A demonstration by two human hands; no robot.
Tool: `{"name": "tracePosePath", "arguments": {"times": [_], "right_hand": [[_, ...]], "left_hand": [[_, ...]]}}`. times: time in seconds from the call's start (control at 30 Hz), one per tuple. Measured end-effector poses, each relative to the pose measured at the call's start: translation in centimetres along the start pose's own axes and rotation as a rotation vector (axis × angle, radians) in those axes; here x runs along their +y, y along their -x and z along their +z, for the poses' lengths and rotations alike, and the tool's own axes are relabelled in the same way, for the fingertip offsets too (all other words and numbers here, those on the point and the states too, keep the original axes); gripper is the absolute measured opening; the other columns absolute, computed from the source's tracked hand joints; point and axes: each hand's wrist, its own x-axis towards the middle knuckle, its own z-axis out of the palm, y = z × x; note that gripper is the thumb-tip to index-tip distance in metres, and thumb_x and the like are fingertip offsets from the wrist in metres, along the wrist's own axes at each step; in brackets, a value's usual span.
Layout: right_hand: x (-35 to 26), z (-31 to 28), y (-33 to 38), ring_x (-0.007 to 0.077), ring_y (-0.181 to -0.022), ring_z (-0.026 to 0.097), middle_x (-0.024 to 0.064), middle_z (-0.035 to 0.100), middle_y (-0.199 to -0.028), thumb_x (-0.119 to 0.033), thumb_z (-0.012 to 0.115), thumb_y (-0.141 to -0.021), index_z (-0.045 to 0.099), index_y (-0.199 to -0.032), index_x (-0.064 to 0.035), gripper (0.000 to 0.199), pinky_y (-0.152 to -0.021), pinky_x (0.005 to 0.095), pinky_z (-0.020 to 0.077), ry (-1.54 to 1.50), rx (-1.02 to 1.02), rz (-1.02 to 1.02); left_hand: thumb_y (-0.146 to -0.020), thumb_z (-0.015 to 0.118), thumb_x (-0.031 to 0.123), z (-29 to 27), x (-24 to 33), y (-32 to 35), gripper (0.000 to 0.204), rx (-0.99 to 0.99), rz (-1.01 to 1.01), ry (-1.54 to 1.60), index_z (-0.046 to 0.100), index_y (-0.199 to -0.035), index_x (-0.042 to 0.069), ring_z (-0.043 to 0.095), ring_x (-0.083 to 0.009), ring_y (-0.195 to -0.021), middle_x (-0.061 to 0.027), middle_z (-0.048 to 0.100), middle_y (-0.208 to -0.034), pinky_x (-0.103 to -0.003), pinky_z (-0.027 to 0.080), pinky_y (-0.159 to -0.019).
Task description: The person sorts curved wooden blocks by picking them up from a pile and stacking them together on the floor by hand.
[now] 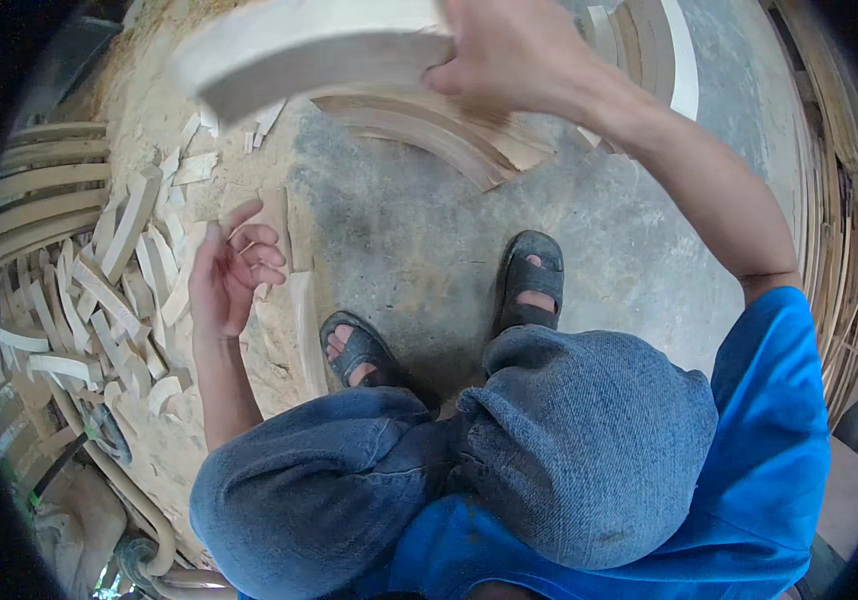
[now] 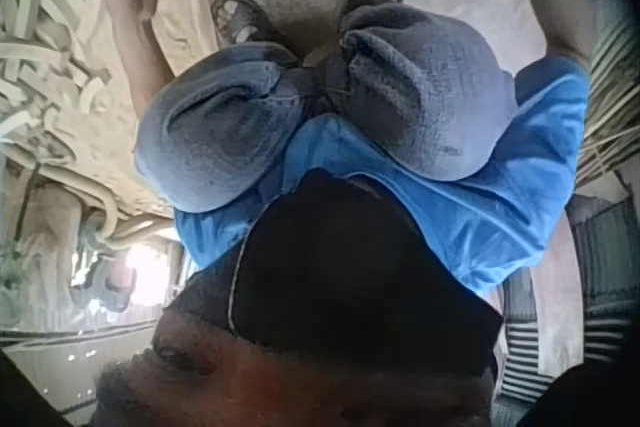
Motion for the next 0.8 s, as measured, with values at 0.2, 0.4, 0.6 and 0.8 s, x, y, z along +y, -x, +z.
{"name": "tracePosePath", "arguments": {"times": [0.2,0.4,0.6,0.8], "right_hand": [[0.8,-0.4,0.6,0.0396,-0.092,0.065,0.0293,0.065,-0.092,-0.019,0.076,-0.066,0.056,-0.103,0.0074,0.049,-0.079,0.0434,0.0519,-0.018,-0.07,0.203],[1.2,1.1,0.3,0.0416,-0.091,0.065,0.0296,0.065,-0.09,-0.019,0.075,-0.066,0.055,-0.101,0.0078,0.048,-0.078,0.0442,0.0521,0.061,-0.103,0.258],[2.0,0.8,-0.7,0.0401,-0.089,0.066,0.0294,0.065,-0.089,-0.028,0.076,-0.068,0.057,-0.103,0.0078,0.053,-0.078,0.0442,0.0525,0.273,-0.186,0.054],[1.4,2.3,-0.3,0.0263,-0.073,0.068,0.014,0.069,-0.087,-0.031,0.075,-0.075,0.067,-0.1,-0.0007,0.039,-0.07,0.0385,0.0549,0.286,-0.129,-0.016]], "left_hand": [[-0.096,0.055,0.029,-1.5,-1.8,1.5,0.052,0.225,-0.076,-0.229,0.046,-0.133,-0.007,0.067,-0.0202,-0.083,-0.0148,0.064,-0.101,-0.03,0.059,-0.064],[-0.097,0.056,0.022,-1.7,-2.7,1.1,0.044,0.238,-0.116,-0.238,0.049,-0.13,-0.006,0.067,-0.019,-0.084,-0.015,0.064,-0.102,-0.029,0.059,-0.066],[-0.096,0.057,0.021,-1.9,-4.0,1.3,0.042,0.259,-0.1,-0.232,0.051,-0.128,-0.005,0.067,-0.0181,-0.084,-0.0145,0.065,-0.103,-0.027,0.059,-0.068],[-0.096,0.056,0.018,-2.7,-5.4,1.6,0.037,0.3,-0.095,-0.179,0.054,-0.126,-0.004,0.067,-0.0168,-0.083,-0.0142,0.066,-0.101,-0.027,0.058,-0.069]]}}
